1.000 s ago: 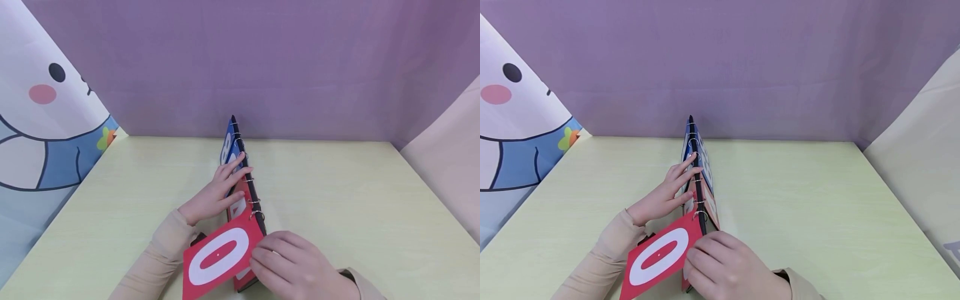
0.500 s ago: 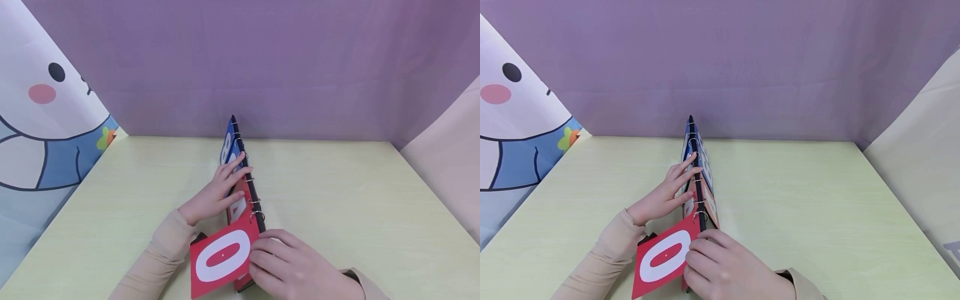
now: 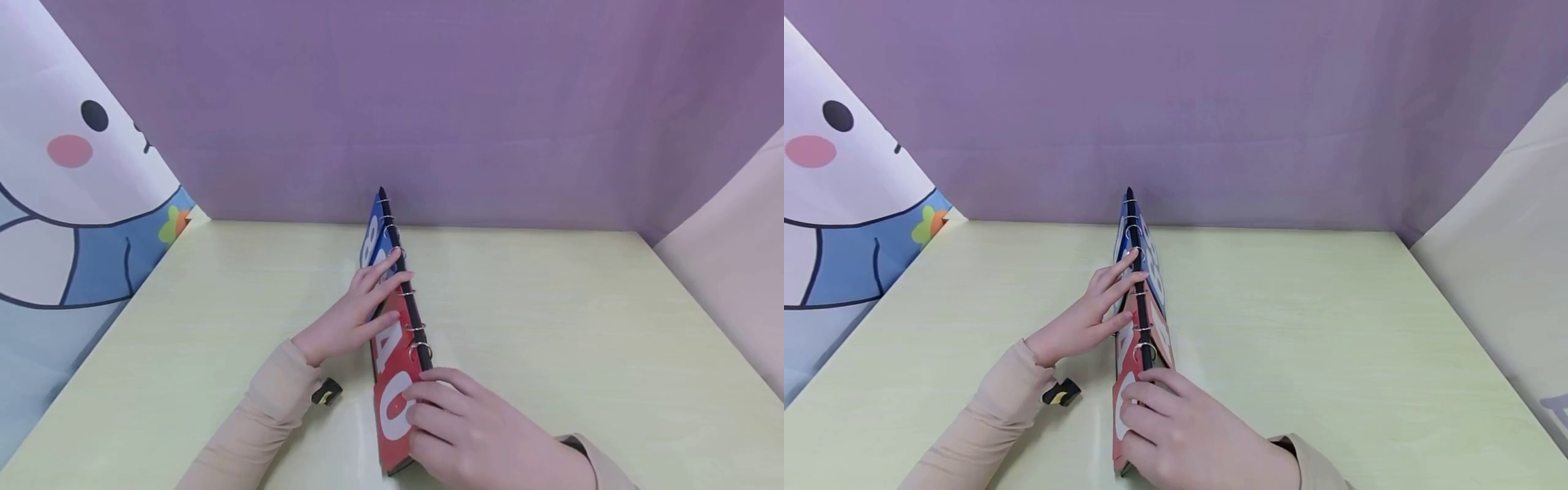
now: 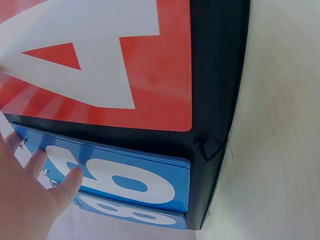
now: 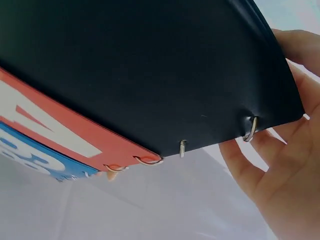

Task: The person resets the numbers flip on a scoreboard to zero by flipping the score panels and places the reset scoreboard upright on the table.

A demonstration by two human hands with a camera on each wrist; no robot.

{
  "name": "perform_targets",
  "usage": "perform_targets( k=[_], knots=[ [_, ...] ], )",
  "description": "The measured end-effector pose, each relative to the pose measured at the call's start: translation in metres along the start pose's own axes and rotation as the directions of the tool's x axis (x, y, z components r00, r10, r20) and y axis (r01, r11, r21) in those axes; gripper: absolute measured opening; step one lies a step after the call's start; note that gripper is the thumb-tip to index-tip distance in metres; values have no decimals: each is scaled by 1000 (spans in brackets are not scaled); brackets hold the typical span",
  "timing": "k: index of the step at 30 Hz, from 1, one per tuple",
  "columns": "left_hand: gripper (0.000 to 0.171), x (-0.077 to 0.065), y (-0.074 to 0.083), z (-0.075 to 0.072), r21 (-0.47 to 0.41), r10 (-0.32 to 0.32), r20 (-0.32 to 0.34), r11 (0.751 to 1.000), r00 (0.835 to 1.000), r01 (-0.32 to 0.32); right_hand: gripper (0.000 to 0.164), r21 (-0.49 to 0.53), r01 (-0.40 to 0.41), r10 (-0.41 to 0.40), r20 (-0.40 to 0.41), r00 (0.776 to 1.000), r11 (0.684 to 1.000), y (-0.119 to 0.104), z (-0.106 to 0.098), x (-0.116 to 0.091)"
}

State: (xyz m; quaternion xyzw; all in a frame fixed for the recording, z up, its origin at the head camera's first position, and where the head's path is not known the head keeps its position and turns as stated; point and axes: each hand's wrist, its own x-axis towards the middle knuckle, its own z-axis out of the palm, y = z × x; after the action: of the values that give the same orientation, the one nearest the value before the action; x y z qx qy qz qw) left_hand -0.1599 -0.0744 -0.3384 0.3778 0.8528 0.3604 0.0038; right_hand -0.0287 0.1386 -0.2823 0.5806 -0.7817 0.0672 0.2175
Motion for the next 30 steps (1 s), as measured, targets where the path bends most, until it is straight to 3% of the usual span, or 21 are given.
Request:
perform_targets(
  k=[4, 7, 9, 11, 13, 16, 19, 20, 21, 24, 27, 30],
  knots=[
    [57, 1, -1, -1, 5, 2, 6, 1000, 1000, -2, 10, 205, 36, -4, -154, 988, 978, 16, 4, 0],
    [56, 0, -1, -1, 4, -5, 4, 1000, 1000, 5, 10, 380, 88, 34, -303, 953, 921, 37, 11, -2],
    [56, 0, -2, 0, -6, -12, 5, 1000, 1000, 12, 14, 473, 55, 129, -348, 928, 879, 51, 16, -5],
    [56, -1, -2, 1, -11, -20, 8, 1000, 1000, 20, 13, 588, -57, 287, -306, 908, 807, 62, 22, -11],
    [56, -1, -3, 3, -15, -28, 13, 999, 1000, 28, 12, 696, -200, 448, -193, 873, 690, 73, 27, -18],
    [58, 0, -3, 5, -14, -38, 19, 999, 999, 38, 9, 798, -421, 627, 70, 776, 431, 91, 34, -25],
    [58, 0, -2, 6, -19, -47, 23, 999, 999, 47, 15, 800, -574, 689, 316, 653, 177, 109, 47, -33],
    [58, 0, -1, 5, -17, -43, 26, 999, 999, 43, 20, 783, -610, 685, 379, 622, 121, 115, 52, -35],
    [59, 0, 0, 4, -15, -39, 31, 999, 999, 40, 23, 767, -636, 669, 433, 605, 79, 120, 58, -38],
    [60, -1, 4, 0, -12, -28, 43, 1000, 999, 28, 33, 715, -698, 580, 551, 600, 43, 129, 73, -44],
    [62, -2, 10, -7, -2, -30, 33, 1000, 999, 30, 38, 702, -710, 487, 601, 634, 58, 132, 80, -45],
    [64, -5, 19, -11, 55, -4, -3, 998, 1000, 4, 41, 710, -703, 461, 606, 648, 54, 131, 83, -44]
  ],
)
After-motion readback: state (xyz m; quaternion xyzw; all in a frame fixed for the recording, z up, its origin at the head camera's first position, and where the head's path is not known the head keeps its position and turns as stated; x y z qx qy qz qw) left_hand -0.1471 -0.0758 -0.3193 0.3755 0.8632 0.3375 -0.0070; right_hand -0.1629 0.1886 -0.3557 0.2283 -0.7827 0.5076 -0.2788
